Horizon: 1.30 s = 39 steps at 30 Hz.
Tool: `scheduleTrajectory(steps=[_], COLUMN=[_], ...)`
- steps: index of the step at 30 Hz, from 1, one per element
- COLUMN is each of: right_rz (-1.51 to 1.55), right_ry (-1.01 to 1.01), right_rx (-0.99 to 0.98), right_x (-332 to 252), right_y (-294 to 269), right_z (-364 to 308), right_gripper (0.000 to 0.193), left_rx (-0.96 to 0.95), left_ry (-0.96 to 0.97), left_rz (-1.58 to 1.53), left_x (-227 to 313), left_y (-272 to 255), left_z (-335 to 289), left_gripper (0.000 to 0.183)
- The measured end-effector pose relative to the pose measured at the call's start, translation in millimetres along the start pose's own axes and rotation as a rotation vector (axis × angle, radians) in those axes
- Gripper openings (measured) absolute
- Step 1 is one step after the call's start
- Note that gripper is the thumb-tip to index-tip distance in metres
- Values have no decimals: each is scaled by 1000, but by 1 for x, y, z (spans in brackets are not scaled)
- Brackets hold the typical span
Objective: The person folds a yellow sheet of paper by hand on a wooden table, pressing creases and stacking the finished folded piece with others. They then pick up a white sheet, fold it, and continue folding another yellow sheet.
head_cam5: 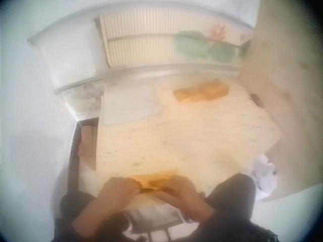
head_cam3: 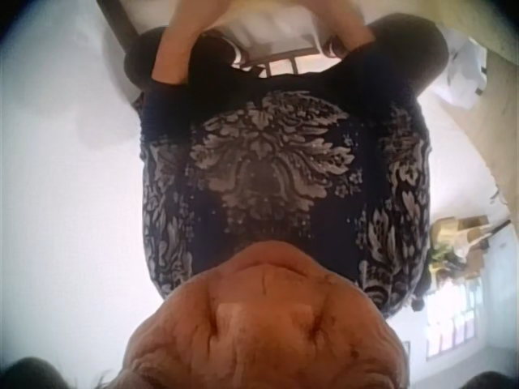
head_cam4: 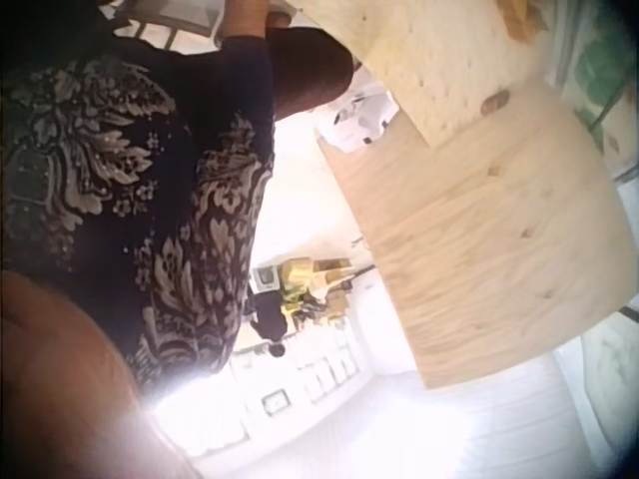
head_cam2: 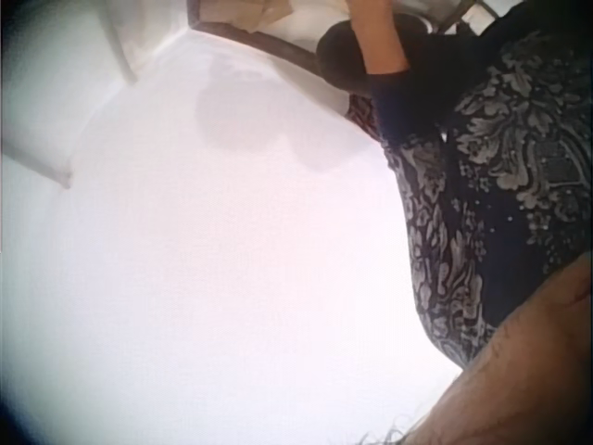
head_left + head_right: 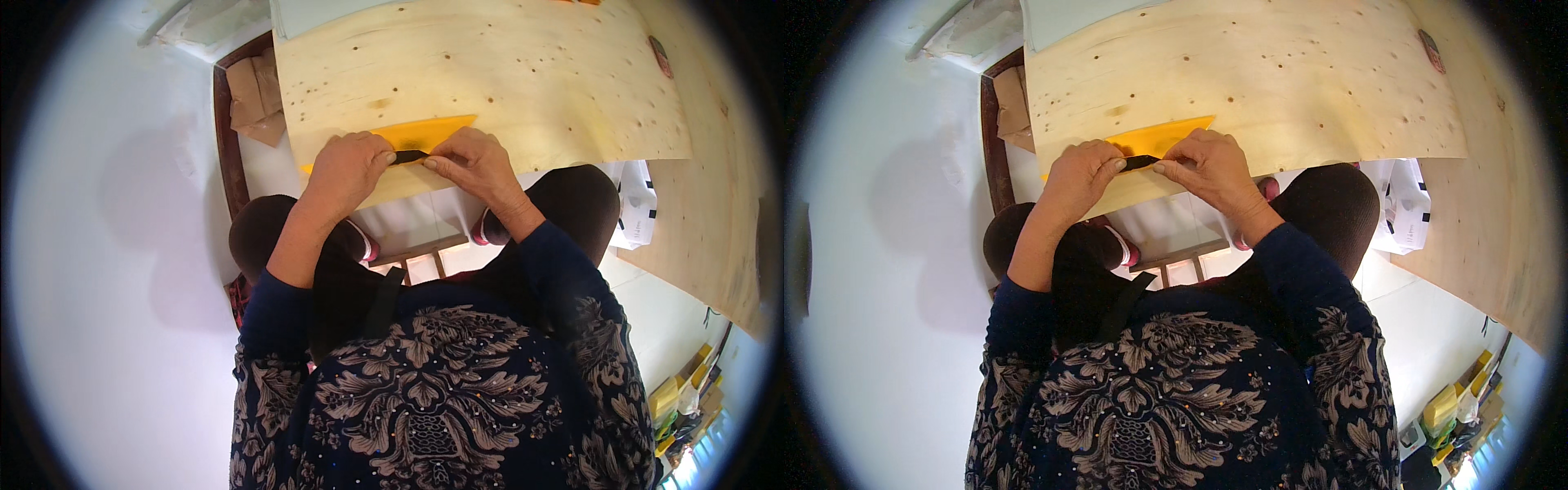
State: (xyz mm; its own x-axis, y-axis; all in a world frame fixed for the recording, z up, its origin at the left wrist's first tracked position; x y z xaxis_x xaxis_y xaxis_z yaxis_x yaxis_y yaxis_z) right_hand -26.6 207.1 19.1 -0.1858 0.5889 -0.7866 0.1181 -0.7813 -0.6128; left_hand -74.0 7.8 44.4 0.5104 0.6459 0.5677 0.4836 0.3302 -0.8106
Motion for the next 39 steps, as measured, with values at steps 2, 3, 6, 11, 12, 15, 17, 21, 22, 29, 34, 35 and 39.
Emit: scheduleTrajectory(steps=[2, 3, 6, 11, 12, 15, 17, 21, 22, 29, 34, 35, 39], right_rz=[-41, -59, -107, -126, -109, -86, -71, -134, -152, -215, -211, -209, -210], right_ry=[83, 107, 156, 252, 272, 404, 432, 452, 446, 444, 469, 464, 500], right_rx=[-12, -7, 13, -27, -59, -189, -261, -288, -281, -224, -228, -221, -225], right_x=[1, 0, -4, -7, -7, -1, 1, 3, 3, -2, -3, -3, -2], right_y=[2, 3, 4, -1, -2, -7, -11, -18, -17, -11, -11, -11, -10], right_z=[1, 2, 4, 10, 11, 16, 22, 27, 27, 26, 27, 27, 26], right_gripper=[26, 26, 26, 28, 29, 32, 34, 33, 32, 29, 27, 26, 26], left_rx=[11, 28, -10, 48, 64, 130, 148, 158, 166, 203, 169, 169, 158], left_ry=[-21, -25, -92, -118, -119, -112, -121, -154, -165, -347, -352, -356, -393], left_rz=[32, 42, -94, -164, -175, -99, -118, -230, -224, -213, -368, -371, -364], left_x=[-4, -7, -17, -19, -19, -17, -18, -21, -21, -36, -46, -47, -46], left_y=[1, 1, 5, 3, 3, 2, 3, 4, 4, -6, -9, -9, -10], left_z=[6, 9, 16, 17, 16, 14, 13, 15, 15, 3, -2, -2, 1], left_gripper=[17, 17, 17, 15, 15, 15, 14, 13, 13, 14, 14, 14, 15])
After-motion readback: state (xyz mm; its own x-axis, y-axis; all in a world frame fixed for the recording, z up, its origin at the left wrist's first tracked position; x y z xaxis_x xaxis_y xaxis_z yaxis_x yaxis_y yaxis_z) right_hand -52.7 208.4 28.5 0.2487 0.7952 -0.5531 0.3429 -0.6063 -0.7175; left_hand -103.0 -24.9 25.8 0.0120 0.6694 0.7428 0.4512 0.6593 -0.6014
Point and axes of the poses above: each hand's wrist, its own z-axis towards the middle knuckle, its own y-axis out of the palm, x = y × z, the point moved 4 cm from there along z, towards the middle knuckle, and after that the axes turned 9 degrees about -x, right-handed, at the moved point
